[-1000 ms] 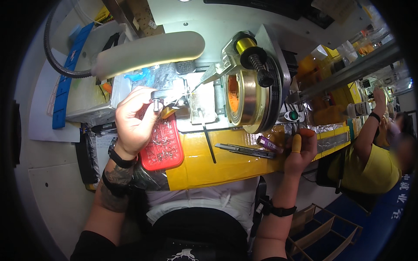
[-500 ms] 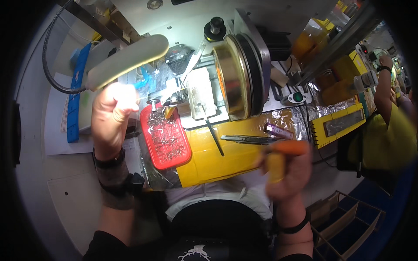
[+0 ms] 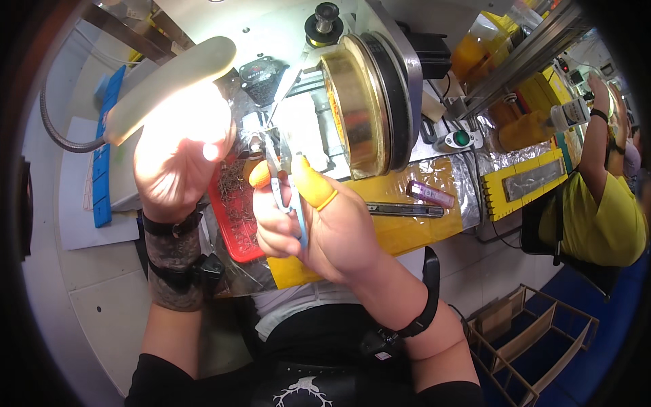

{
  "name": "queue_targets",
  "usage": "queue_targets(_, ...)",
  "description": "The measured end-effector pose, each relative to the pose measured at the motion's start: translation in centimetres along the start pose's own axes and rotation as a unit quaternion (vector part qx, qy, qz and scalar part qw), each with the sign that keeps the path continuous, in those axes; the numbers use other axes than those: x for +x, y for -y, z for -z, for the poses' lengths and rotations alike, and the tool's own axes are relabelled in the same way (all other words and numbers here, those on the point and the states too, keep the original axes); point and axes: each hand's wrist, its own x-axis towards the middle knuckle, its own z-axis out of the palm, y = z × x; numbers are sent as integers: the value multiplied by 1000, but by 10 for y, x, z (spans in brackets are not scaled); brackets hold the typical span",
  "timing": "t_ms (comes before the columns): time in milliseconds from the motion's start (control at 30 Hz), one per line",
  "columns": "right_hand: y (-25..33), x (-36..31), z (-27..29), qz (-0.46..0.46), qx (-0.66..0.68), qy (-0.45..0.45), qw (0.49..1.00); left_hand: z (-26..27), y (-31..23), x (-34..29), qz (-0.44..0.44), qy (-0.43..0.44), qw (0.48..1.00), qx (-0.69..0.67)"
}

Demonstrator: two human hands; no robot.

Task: The worker is assembling small components, applying adhesive, and using precision tools at a fabrication workstation.

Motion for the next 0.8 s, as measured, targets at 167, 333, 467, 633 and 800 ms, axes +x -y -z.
queue_targets(167,-1,9,13,10,16,94,995,3,0,1,-1,-11,999,-45)
queue_targets(333,-3,9,10,24,38,64,997,-2,1,1,1,-24,998,-51)
queue_targets(467,-5,11,1,45,-7,-11,999,2,1,0,0,1,999,-42)
queue_targets(633,-9,11,-9,56,5,-43,998,6,2,2,4,12,999,-42)
queue_targets(800,-8,11,-4,62,30,-25,997,2,0,2,10,0,997,-75)
